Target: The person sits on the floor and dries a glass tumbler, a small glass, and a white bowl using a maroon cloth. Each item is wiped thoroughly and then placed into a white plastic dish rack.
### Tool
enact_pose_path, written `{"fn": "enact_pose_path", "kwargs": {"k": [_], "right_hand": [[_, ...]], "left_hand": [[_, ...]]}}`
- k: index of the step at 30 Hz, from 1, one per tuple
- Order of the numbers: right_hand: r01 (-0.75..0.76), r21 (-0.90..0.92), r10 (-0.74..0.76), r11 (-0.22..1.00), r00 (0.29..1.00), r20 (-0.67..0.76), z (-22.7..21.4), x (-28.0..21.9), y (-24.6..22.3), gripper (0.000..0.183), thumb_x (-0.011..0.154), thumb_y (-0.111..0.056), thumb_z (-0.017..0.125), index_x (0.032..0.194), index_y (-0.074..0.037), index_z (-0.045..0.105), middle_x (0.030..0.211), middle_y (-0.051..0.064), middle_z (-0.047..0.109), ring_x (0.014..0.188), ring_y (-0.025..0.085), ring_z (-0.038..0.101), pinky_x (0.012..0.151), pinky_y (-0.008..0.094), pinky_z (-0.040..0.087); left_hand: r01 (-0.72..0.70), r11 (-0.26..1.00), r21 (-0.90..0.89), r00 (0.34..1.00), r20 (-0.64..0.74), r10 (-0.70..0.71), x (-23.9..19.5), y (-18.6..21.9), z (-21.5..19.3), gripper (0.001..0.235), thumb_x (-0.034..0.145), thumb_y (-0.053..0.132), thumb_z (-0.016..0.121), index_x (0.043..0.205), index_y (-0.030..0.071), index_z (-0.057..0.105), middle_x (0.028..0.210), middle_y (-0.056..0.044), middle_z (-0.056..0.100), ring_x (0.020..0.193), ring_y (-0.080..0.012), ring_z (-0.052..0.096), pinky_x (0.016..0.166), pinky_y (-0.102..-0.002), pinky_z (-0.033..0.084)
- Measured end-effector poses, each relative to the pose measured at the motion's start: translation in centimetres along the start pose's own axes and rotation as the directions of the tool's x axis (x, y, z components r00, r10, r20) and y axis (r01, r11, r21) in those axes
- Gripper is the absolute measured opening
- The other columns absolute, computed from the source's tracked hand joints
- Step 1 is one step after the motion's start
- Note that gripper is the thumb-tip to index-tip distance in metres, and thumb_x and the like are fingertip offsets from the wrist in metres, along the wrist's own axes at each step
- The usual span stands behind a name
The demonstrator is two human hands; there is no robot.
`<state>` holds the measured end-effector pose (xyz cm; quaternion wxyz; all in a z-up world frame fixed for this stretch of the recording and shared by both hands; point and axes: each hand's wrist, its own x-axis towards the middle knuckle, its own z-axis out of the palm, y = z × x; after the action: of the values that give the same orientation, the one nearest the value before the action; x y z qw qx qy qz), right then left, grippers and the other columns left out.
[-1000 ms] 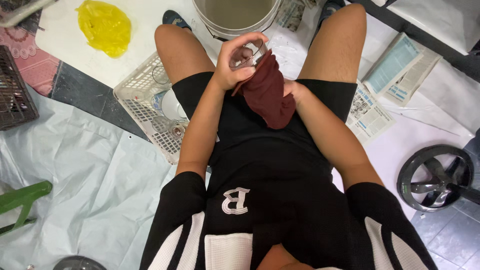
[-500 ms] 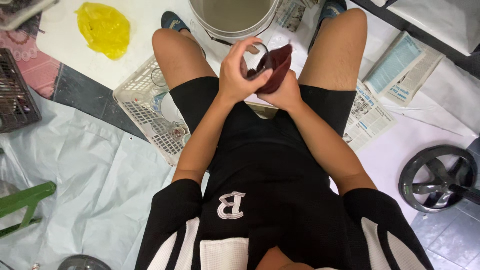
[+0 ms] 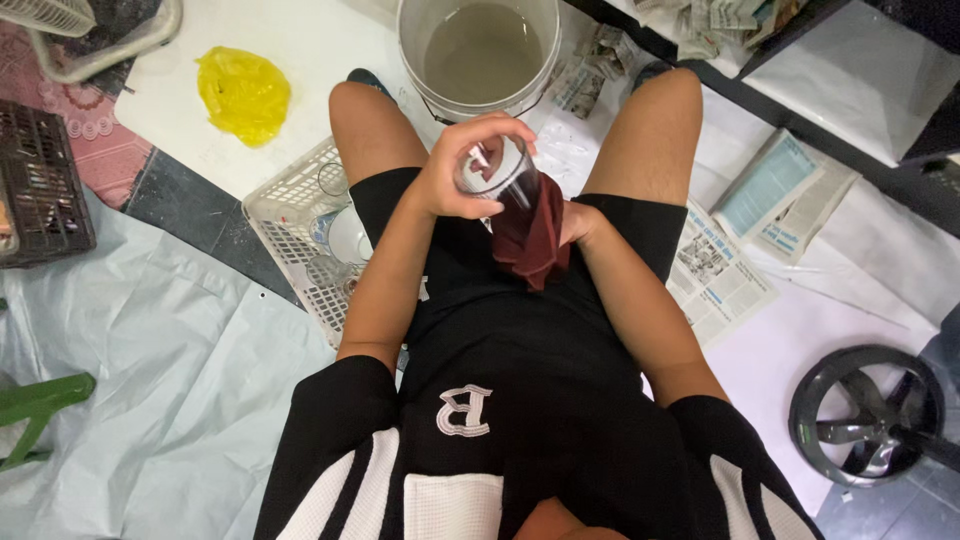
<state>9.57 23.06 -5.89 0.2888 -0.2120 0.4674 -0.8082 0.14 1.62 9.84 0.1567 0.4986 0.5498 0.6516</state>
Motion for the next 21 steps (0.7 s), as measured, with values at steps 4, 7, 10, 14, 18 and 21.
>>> {"fn": "enact_pose_path", "kwargs": {"k": [4, 7, 10, 14, 18, 21], "right_hand": [[-0.047, 0.055, 0.05, 0.997, 0.997, -0.053, 2.2, -0.4, -2.4, 0.091, 0.066, -0.019, 0.098, 0.144, -0.003, 0.053, 0.133, 0.011, 0.066, 0.124, 0.024, 0.063, 0.111, 0.041, 0.049], [-0.022, -0.155, -0.011, 0.988, 0.979, -0.204, 3.4, -0.2, -2.9, 0.071, 0.071, -0.015, 0.093, 0.132, -0.001, 0.061, 0.121, 0.011, 0.072, 0.114, 0.023, 0.07, 0.104, 0.04, 0.056], [-0.023, -0.423, -0.153, 0.906, 0.914, -0.376, 3.6, 0.5, -2.5, 0.06, 0.072, -0.011, 0.089, 0.126, -0.003, 0.062, 0.118, 0.009, 0.074, 0.112, 0.019, 0.072, 0.101, 0.036, 0.056], [-0.127, -0.561, -0.243, 0.818, 0.808, -0.537, 4.3, 1.1, -2.2, 0.055, 0.069, -0.005, 0.088, 0.118, -0.003, 0.064, 0.112, 0.009, 0.075, 0.107, 0.019, 0.074, 0.094, 0.035, 0.059], [-0.046, -0.677, -0.442, 0.734, 0.725, -0.528, 5.4, 1.5, -2.9, 0.061, 0.068, -0.005, 0.093, 0.12, -0.003, 0.06, 0.115, 0.01, 0.069, 0.105, 0.02, 0.069, 0.092, 0.035, 0.058], [0.018, -0.573, -0.421, 0.819, 0.698, -0.58, 5.4, 1.7, -2.5, 0.068, 0.068, -0.006, 0.09, 0.127, -0.003, 0.055, 0.119, 0.008, 0.067, 0.11, 0.019, 0.068, 0.094, 0.035, 0.058]], "left_hand": [[0.122, 0.988, 0.097, 0.993, -0.017, -0.121, -0.2, -0.3, 0.6, 0.069, 0.072, 0.027, 0.082, 0.136, 0.008, 0.065, 0.116, -0.002, 0.067, 0.064, -0.0043, 0.046, 0.06, -0.021, 0.039], [0.242, 0.947, 0.211, 0.966, -0.145, -0.215, -1.0, -0.4, 1.4, 0.067, 0.073, 0.025, 0.084, 0.135, 0.01, 0.066, 0.112, -0.001, 0.067, 0.063, -0.0045, 0.045, 0.059, -0.022, 0.037], [0.404, 0.875, 0.266, 0.878, -0.381, -0.29, -1.8, -1.0, 2.6, 0.067, 0.076, 0.026, 0.087, 0.137, 0.011, 0.065, 0.109, 0.0, 0.066, 0.061, -0.0036, 0.044, 0.056, -0.021, 0.038], [0.438, 0.857, 0.273, 0.816, -0.52, -0.252, -2.5, -1.9, 3.9, 0.075, 0.077, 0.031, 0.091, 0.142, 0.011, 0.059, 0.112, -0.001, 0.068, 0.063, -0.004, 0.045, 0.057, -0.021, 0.039], [0.275, 0.948, 0.16, 0.851, -0.499, -0.163, -2.8, -2.9, 4.2, 0.095, 0.074, 0.037, 0.094, 0.15, 0.01, 0.043, 0.119, -0.001, 0.069, 0.07, -0.0039, 0.044, 0.064, -0.021, 0.041], [0.238, 0.969, 0.066, 0.899, -0.393, -0.194, -3.0, -4.8, 3.9, 0.099, 0.072, 0.04, 0.093, 0.15, 0.007, 0.042, 0.122, -0.004, 0.069, 0.079, -0.0068, 0.046, 0.075, -0.024, 0.044]]}}
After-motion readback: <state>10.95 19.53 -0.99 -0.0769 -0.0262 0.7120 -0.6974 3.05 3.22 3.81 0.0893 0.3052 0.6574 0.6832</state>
